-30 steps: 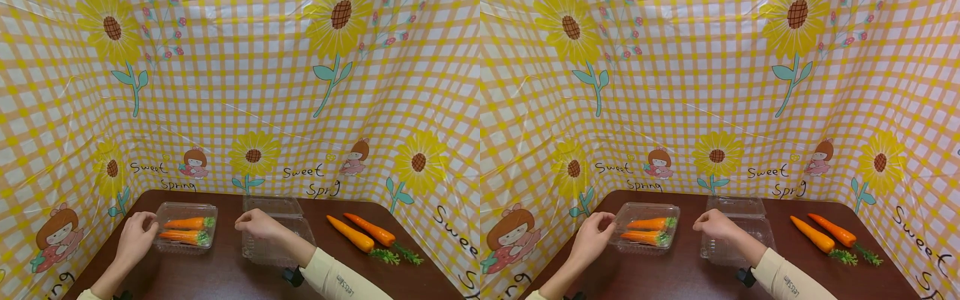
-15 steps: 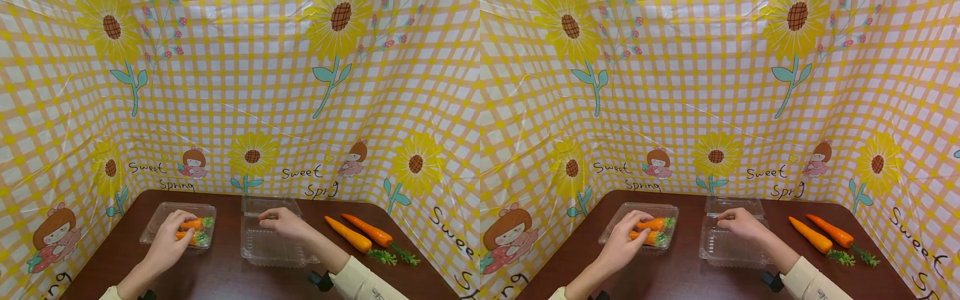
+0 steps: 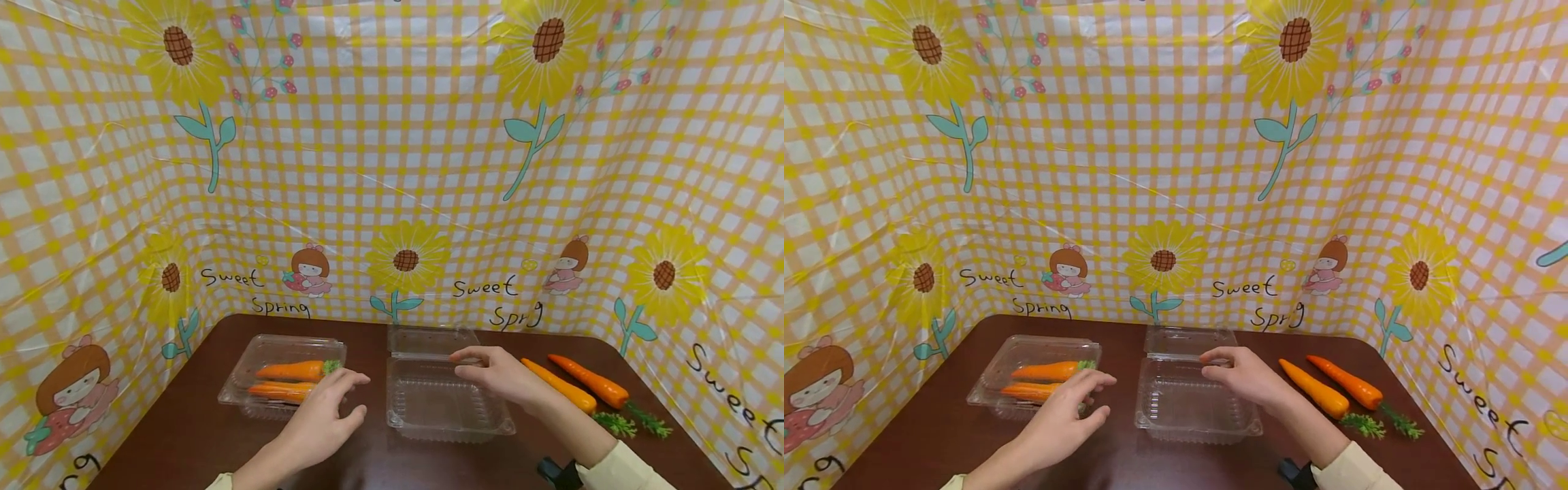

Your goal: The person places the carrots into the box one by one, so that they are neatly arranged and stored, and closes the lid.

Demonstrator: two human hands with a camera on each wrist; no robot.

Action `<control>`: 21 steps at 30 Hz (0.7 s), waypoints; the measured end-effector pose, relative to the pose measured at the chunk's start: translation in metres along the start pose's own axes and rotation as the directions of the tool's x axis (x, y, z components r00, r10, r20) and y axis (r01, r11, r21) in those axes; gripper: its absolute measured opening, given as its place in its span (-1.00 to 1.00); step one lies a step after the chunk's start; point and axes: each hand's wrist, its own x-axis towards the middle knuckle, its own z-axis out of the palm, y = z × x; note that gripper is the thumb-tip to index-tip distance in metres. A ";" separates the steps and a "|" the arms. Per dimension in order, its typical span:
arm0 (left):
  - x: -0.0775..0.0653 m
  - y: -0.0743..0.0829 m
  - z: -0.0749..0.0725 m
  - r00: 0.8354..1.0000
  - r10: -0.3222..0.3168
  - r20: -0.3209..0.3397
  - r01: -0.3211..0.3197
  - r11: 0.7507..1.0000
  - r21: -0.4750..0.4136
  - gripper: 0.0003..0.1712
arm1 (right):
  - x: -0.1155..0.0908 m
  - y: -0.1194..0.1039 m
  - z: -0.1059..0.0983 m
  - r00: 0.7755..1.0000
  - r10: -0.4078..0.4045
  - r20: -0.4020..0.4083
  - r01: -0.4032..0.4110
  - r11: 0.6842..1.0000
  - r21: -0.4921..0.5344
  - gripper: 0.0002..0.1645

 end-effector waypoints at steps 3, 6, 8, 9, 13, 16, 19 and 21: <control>0.004 0.001 0.009 0.999 -0.004 0.043 0.004 1.000 -0.002 -0.57 | -0.005 0.007 -0.006 1.000 0.003 -0.010 -0.004 1.000 -0.017 -0.44; 0.009 0.002 0.018 0.997 -0.013 0.082 0.014 1.000 -0.009 -0.53 | -0.010 0.015 -0.012 1.000 0.006 -0.019 -0.007 1.000 -0.017 -0.43; 0.012 0.004 0.023 0.994 -0.025 0.111 0.027 1.000 -0.015 -0.51 | -0.014 0.020 -0.016 1.000 0.015 -0.022 -0.015 1.000 0.003 -0.42; 0.014 0.005 0.025 0.992 -0.031 0.126 0.033 0.999 -0.015 -0.49 | -0.016 0.023 -0.018 1.000 0.012 -0.025 -0.012 1.000 0.013 -0.43; 0.019 0.008 0.033 0.982 -0.071 0.175 0.072 0.997 0.001 -0.41 | -0.022 0.034 -0.026 0.999 0.011 -0.031 -0.010 0.999 0.036 -0.42; 0.023 0.009 0.038 0.973 -0.112 0.200 0.112 0.994 0.013 -0.34 | -0.027 0.042 -0.031 0.998 0.030 -0.047 -0.028 0.999 0.041 -0.39; 0.027 0.007 0.043 0.967 -0.142 0.213 0.145 0.989 0.003 -0.27 | -0.033 0.048 -0.036 0.996 0.066 -0.065 -0.064 0.997 0.040 -0.37; 0.029 0.004 0.047 0.964 -0.155 0.218 0.162 0.987 -0.016 -0.25 | -0.036 0.052 -0.039 0.994 0.072 -0.081 -0.069 0.997 0.039 -0.37</control>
